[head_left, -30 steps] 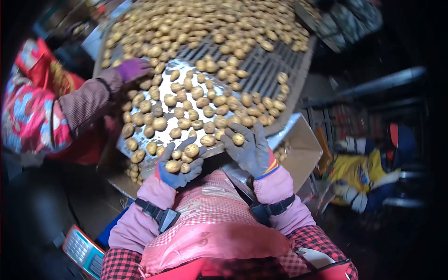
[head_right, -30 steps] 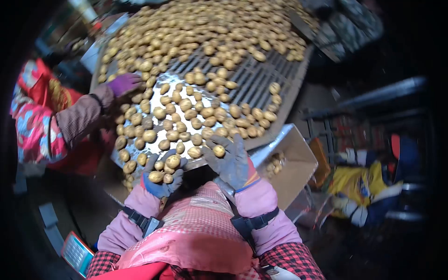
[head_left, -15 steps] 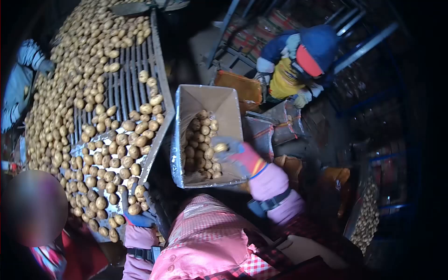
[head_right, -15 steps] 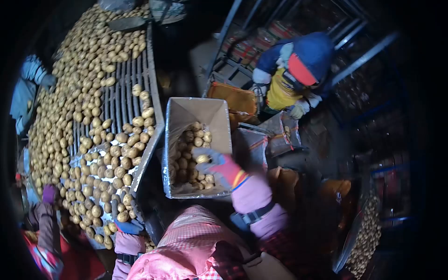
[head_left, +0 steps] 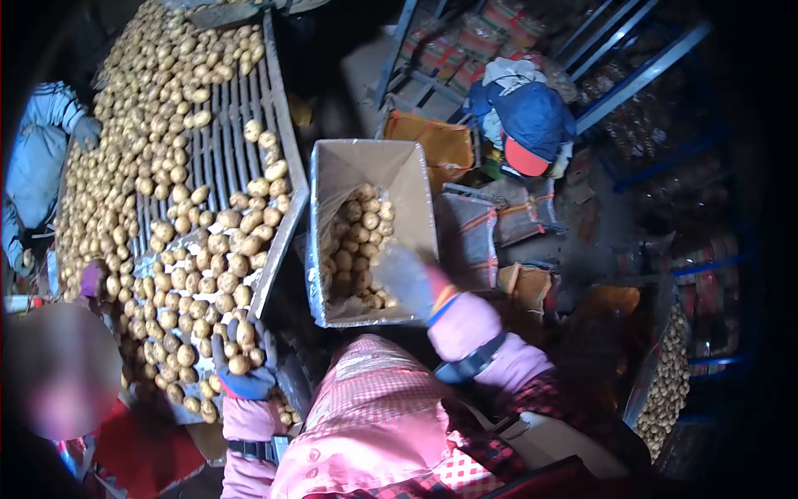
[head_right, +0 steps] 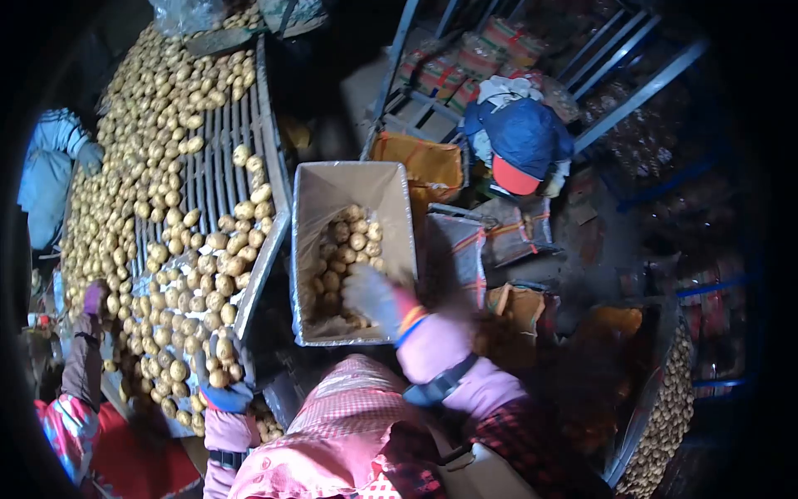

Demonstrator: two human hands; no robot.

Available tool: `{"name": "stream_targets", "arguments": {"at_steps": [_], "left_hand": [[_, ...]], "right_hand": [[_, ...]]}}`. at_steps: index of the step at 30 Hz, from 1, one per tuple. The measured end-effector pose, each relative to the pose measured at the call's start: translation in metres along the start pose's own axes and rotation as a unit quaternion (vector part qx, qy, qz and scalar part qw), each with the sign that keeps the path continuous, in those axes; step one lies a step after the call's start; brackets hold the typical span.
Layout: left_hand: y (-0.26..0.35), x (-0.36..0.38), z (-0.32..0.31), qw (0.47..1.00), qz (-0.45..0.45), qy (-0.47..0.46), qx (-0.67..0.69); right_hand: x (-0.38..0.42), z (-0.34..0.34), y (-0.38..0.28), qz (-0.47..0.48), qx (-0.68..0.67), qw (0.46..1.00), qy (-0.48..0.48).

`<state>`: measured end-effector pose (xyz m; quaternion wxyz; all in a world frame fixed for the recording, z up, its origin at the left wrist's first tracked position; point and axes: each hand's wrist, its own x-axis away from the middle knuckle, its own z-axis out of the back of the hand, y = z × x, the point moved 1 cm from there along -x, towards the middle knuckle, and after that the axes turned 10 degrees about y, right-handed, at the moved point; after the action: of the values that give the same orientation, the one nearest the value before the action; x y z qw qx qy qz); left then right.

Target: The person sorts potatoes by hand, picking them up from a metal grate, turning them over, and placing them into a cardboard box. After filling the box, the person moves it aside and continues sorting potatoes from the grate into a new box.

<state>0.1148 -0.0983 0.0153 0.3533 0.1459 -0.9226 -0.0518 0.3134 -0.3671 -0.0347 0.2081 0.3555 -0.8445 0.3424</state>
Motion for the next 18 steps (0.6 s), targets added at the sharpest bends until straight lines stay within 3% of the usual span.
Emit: {"name": "stream_targets", "arguments": {"at_steps": [1,2,4,5,6,7,8,10,12,14,15,16,17,18], "left_hand": [[0.005,-0.006,0.001,0.998,-0.038,-0.013,-0.041],[0.008,-0.012,0.001,0.993,-0.073,-0.027,-0.084],[-0.003,-0.014,-0.022,0.955,-0.171,-0.098,-0.222],[0.003,-0.023,-0.01,0.784,-0.336,-0.029,-0.521],[-0.018,-0.002,-0.05,0.579,-0.543,-0.069,-0.604],[-0.02,0.005,-0.062,0.493,-0.585,-0.083,-0.638],[-0.02,0.009,-0.069,0.404,-0.621,-0.097,-0.665],[-0.024,0.012,-0.068,0.307,-0.597,-0.1,-0.735],[-0.03,0.015,-0.065,0.307,-0.537,-0.141,-0.773],[-0.034,0.017,-0.063,0.352,-0.498,-0.173,-0.773],[-0.034,0.017,-0.064,0.362,-0.509,-0.181,-0.76],[-0.032,0.017,-0.067,0.373,-0.519,-0.186,-0.747],[-0.028,0.018,-0.069,0.395,-0.528,-0.181,-0.73],[-0.023,0.015,-0.062,0.41,-0.534,-0.164,-0.721]], "right_hand": [[-0.028,-0.02,0.048,-0.145,-0.118,0.936,-0.299],[-0.009,-0.058,0.081,-0.193,-0.056,0.964,-0.172],[0.018,-0.121,0.122,-0.279,-0.031,0.954,-0.108],[0.001,-0.119,0.153,-0.288,-0.033,0.951,-0.11],[-0.028,-0.105,0.185,-0.139,0.071,0.971,-0.182],[-0.045,-0.088,0.207,0.017,0.17,0.954,-0.245],[-0.051,-0.071,0.22,0.011,0.168,0.954,-0.247],[-0.058,-0.033,0.232,0.116,0.224,0.946,-0.202],[-0.06,0.001,0.231,0.227,0.275,0.922,-0.153],[-0.055,0.027,0.218,0.335,0.321,0.88,-0.1],[-0.039,0.005,0.175,0.059,0.141,0.977,-0.149],[-0.017,-0.037,0.116,-0.225,-0.056,0.956,-0.178],[-0.01,-0.053,0.089,-0.303,-0.203,0.902,-0.233],[0.03,-0.09,0.054,-0.178,-0.148,0.969,-0.087]]}}
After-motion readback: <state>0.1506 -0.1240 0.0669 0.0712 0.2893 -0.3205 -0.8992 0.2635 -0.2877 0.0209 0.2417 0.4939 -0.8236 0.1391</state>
